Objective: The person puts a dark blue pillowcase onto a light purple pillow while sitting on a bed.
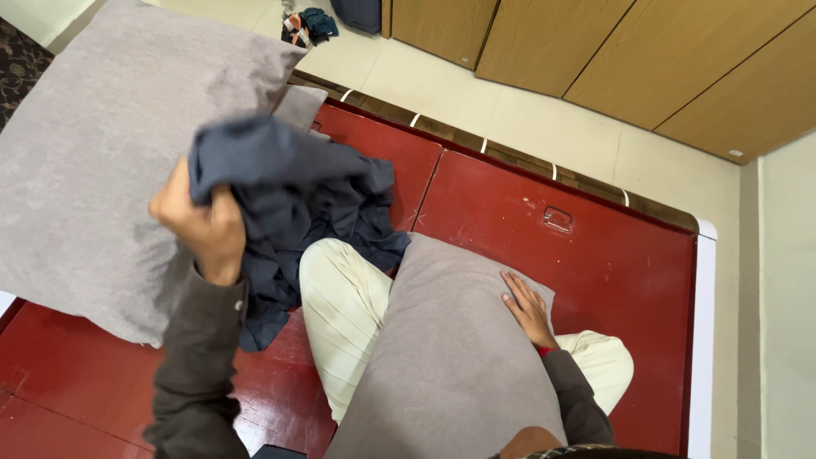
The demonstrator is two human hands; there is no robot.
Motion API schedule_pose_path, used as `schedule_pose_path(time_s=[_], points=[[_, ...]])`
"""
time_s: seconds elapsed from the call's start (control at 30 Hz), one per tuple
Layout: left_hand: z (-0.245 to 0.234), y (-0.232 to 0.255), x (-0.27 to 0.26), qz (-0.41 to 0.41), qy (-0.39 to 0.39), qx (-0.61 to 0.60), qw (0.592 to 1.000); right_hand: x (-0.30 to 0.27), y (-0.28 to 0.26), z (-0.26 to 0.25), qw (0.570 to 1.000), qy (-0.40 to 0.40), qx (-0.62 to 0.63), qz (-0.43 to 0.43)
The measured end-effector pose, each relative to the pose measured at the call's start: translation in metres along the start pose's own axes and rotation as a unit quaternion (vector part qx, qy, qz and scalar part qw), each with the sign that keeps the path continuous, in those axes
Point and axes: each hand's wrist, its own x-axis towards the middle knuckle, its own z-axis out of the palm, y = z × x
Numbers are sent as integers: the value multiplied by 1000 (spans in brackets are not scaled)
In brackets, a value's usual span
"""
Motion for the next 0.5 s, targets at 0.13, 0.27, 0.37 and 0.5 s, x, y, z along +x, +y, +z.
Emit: schedule_pose_path(time_s=[0.13, 0.27, 0.37, 0.5], points=[[16, 0, -6, 98, -170, 201, 960, -1, -4, -5, 1000, 0, 9, -6], [21, -63, -123, 38, -339, 311, 887, -2, -1, -4, 1000, 1, 4, -6], [-42, -104, -258, -148, -328, 400, 843, -3, -4, -5, 1000, -3, 9, 8], [-138, -77, -392, -355, -353, 435, 748, 1, -3, -5, 1000, -6, 10, 6]])
